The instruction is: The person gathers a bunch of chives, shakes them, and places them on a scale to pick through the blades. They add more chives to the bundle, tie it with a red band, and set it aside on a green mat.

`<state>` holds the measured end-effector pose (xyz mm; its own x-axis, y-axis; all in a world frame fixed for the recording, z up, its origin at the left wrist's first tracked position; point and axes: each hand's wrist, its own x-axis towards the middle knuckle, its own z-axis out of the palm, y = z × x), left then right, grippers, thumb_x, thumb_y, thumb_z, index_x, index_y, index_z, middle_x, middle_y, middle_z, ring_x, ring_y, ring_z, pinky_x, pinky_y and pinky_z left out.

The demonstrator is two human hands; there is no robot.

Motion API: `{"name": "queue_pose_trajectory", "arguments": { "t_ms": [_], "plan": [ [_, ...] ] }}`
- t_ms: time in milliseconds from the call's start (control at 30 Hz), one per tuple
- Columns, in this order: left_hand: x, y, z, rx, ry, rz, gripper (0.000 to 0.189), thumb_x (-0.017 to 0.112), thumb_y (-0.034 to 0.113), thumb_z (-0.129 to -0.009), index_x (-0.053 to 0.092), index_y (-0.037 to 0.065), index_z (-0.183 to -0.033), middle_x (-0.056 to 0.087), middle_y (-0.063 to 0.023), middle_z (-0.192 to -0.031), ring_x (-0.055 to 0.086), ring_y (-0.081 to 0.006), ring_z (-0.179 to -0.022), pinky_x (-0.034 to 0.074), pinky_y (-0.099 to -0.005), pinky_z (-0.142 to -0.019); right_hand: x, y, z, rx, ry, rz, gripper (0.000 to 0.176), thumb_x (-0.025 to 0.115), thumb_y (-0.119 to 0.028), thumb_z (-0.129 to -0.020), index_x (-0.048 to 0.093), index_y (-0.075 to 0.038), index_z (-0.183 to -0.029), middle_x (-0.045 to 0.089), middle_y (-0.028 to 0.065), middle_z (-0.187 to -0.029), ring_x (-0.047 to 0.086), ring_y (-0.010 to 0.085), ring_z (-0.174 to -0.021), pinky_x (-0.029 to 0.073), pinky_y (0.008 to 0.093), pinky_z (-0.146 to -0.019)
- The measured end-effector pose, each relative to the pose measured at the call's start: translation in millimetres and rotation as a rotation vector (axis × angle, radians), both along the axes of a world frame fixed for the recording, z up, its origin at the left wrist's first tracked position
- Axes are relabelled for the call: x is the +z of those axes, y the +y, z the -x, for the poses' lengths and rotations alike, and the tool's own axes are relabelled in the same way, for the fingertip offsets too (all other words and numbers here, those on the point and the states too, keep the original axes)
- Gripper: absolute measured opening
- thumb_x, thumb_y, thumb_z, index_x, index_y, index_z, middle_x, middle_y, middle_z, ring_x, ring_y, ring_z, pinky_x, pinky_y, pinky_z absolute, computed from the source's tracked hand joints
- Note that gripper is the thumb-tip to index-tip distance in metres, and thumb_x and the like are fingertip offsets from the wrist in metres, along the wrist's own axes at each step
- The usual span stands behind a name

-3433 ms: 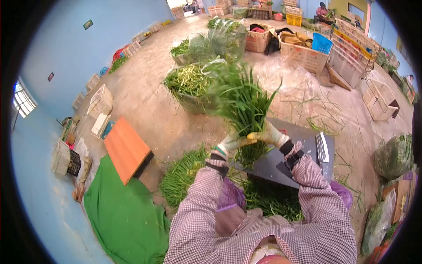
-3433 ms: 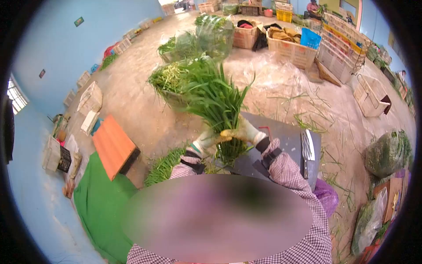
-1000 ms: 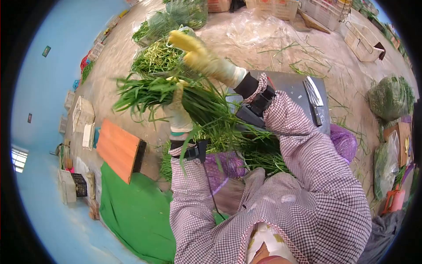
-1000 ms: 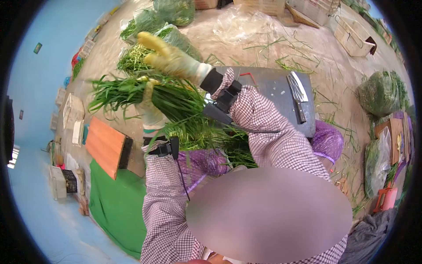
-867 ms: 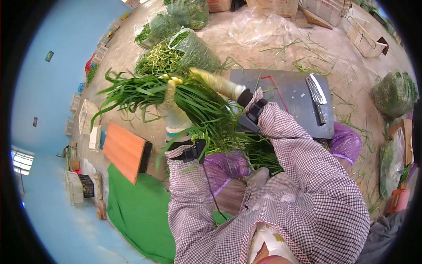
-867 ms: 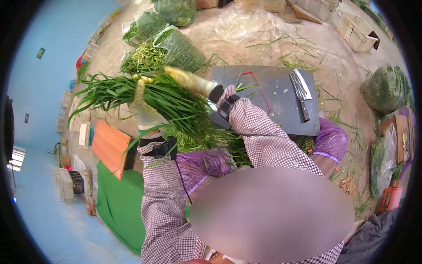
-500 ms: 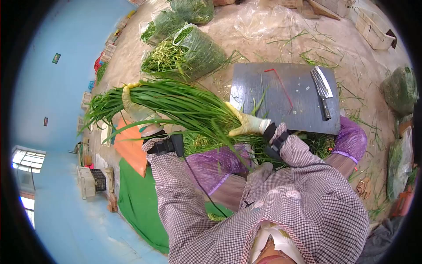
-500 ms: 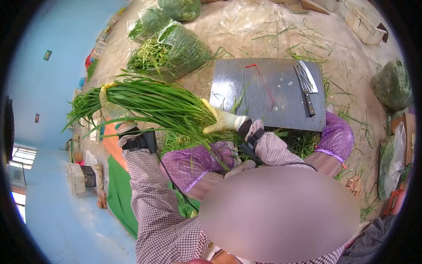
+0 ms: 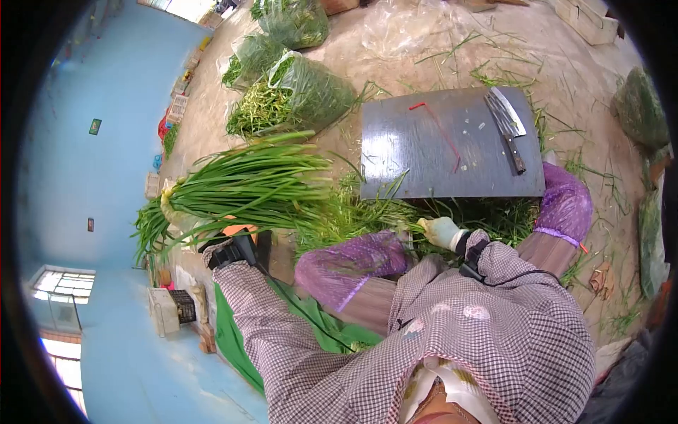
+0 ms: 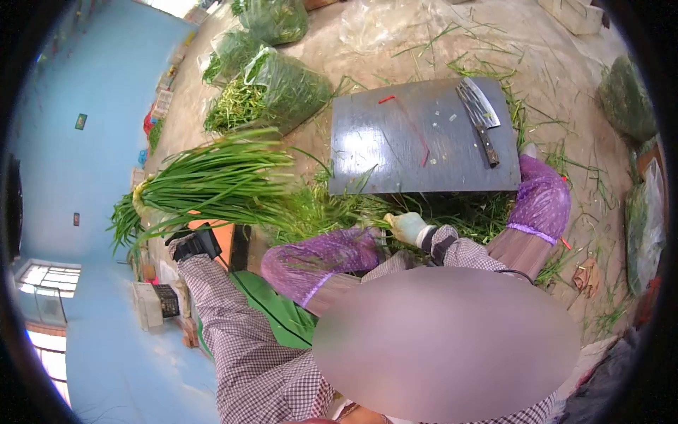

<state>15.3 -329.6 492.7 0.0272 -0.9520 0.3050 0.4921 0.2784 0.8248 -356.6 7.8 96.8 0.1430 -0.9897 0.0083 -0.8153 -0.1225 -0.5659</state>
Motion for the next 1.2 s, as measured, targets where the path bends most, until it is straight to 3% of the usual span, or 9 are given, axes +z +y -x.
{"name": "queue_pose_trajectory", "arguments": {
  "t_ms": [133,233,300,433,533,667,833,967,1200],
  "plan": [
    [27,-4,-21,-0.043,-0.006,0.086,0.029,0.052,0.032,-0.097,0.066,0.007,-0.098,0.071,-0.0151,-0.1,0.068,-0.0272,-0.092,0.057,-0.0457,-0.086,68,-42,11,-0.092,-0.432,0.363,0.034,0.061,-0.021,-0.095,0.056,-0.013,-0.127,0.068,0.0183,-0.081,0.067,0.0383,-0.069,0.054,0.0457,-0.062],
    [49,37,12,-0.162,-0.028,0.093,0.029,0.051,0.03,-0.098,0.067,0.006,-0.099,0.071,-0.0155,-0.1,0.068,-0.0285,-0.089,0.058,-0.045,-0.085,147,-104,31,-0.009,-1.187,0.565,0.039,0.057,-0.01,-0.1,0.053,-0.002,-0.138,0.058,0.008,-0.139,0.055,0.0161,-0.123,0.043,0.0348,-0.106],
    [57,79,62,-0.127,0.048,0.043,0.029,0.051,0.03,-0.098,0.067,0.006,-0.1,0.071,-0.012,-0.095,0.069,-0.0276,-0.085,0.059,-0.0424,-0.084,216,-127,50,0.177,-1.463,0.474,0.046,0.057,-0.016,-0.101,0.048,-0.003,-0.144,0.063,0.0068,-0.133,0.057,0.0151,-0.12,0.041,0.0297,-0.105],
    [52,90,107,-0.162,0.174,0.12,0.03,0.051,0.032,-0.097,0.067,0.006,-0.1,0.07,-0.0112,-0.097,0.068,-0.0267,-0.088,0.058,-0.0426,-0.085,193,-191,29,0.447,-2.037,-0.17,0.046,0.054,-0.032,-0.104,0.054,-0.003,-0.14,0.065,0.0063,-0.131,0.058,0.0157,-0.119,0.043,0.0245,-0.102],
    [43,63,114,-0.207,0.218,0.19,0.03,0.051,0.033,-0.097,0.067,0.007,-0.1,0.07,-0.0106,-0.098,0.067,-0.0261,-0.089,0.058,-0.0427,-0.086,152,-165,-3,0.533,-2.185,-0.355,0.087,0.044,-0.069,-0.094,0.033,-0.006,-0.153,0.049,0.0143,-0.148,0.055,0.0255,-0.128,0.046,0.0419,-0.11],
    [33,34,113,-0.22,0.239,0.215,0.031,0.052,0.034,-0.096,0.067,0.008,-0.1,0.07,-0.0098,-0.1,0.067,-0.0253,-0.092,0.057,-0.0429,-0.087,158,-89,-14,0.377,-2.163,-0.139,0.11,0.044,-0.084,-0.078,0.029,-0.007,-0.155,0.044,0.0183,-0.151,0.047,0.0298,-0.137,0.041,0.0463,-0.114],
    [23,24,121,-0.224,0.22,0.208,0.031,0.052,0.036,-0.095,0.067,0.009,-0.1,0.069,-0.0088,-0.102,0.066,-0.0243,-0.095,0.056,-0.0431,-0.088,195,-33,0,0.515,-1.68,-0.124,0.062,0.057,-0.047,-0.101,0.039,-0.009,-0.147,0.062,0.0085,-0.117,0.064,0.0127,-0.085,0.054,0.0246,-0.066],
    [47,48,118,-0.241,-0.012,0.169,0.026,0.056,0.034,-0.092,0.066,0.01,-0.091,0.068,-0.0089,-0.098,0.066,-0.0238,-0.09,0.057,-0.0423,-0.084,213,14,26,0.316,-1.638,-0.26,0.017,0.057,-0.021,-0.102,0.056,-0.009,-0.114,0.04,-0.007,-0.063,0.035,0.0026,-0.049,0.025,0.0216,-0.042],
    [94,76,129,-0.238,0.263,0.18,0.027,0.055,0.034,-0.092,0.066,0.01,-0.092,0.068,-0.0088,-0.098,0.066,-0.0238,-0.09,0.057,-0.042,-0.083,117,80,44,0.25,-1.886,-0.221,0.034,0.057,-0.025,-0.103,0.057,0.002,-0.124,0.039,-0.0072,-0.063,0.033,0.0037,-0.045,0.025,0.0203,-0.04]
  ]
}}
